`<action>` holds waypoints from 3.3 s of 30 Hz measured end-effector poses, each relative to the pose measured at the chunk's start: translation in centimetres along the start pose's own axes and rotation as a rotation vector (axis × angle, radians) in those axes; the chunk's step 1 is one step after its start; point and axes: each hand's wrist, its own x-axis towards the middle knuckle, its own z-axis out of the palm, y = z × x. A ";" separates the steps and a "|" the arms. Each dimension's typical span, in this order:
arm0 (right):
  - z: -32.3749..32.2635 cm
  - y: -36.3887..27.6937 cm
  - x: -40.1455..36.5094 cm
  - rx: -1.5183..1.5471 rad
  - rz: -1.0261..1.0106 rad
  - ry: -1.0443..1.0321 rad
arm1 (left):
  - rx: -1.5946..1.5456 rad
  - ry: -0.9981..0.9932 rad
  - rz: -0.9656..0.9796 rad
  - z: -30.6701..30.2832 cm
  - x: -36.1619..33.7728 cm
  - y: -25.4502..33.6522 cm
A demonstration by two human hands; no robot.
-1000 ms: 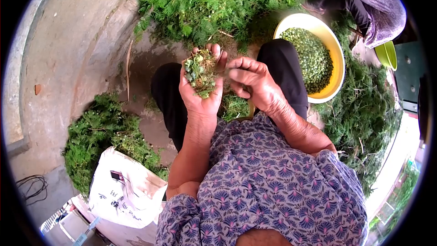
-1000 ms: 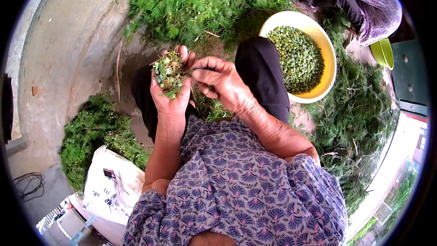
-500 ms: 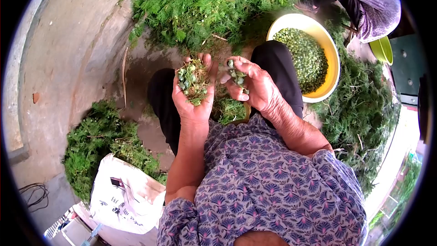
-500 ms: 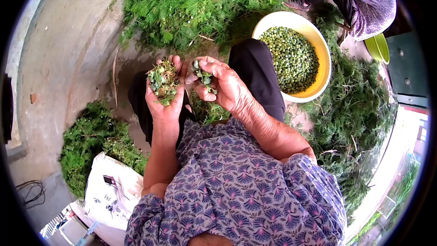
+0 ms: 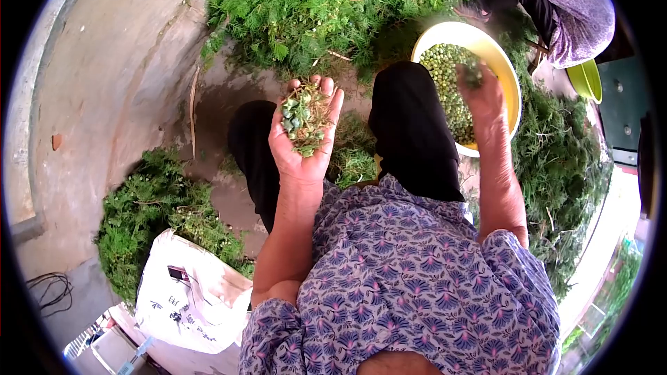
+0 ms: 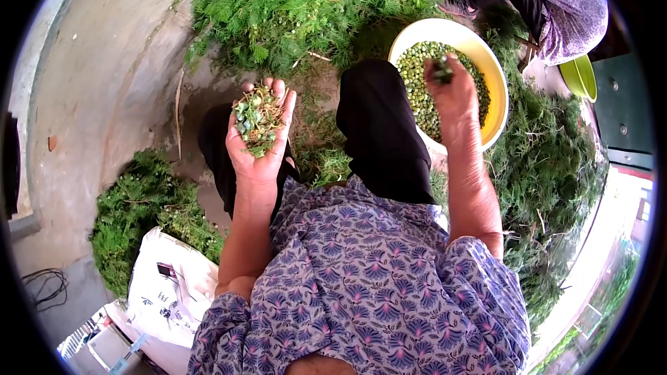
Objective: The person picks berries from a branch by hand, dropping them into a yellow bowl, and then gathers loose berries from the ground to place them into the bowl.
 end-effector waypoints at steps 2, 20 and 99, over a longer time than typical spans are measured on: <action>-2.3 -1.5 1.9 -0.030 -0.098 0.135 | 0.001 0.026 0.006 0.1 -0.2 -0.1; 9.0 9.7 -10.9 -0.978 -0.996 -0.980 | 0.100 0.085 -0.151 0.1 -0.2 -1.0; 9.0 8.8 -10.8 -1.158 -0.755 -0.849 | 0.054 0.097 -0.220 -1.4 -0.6 -0.6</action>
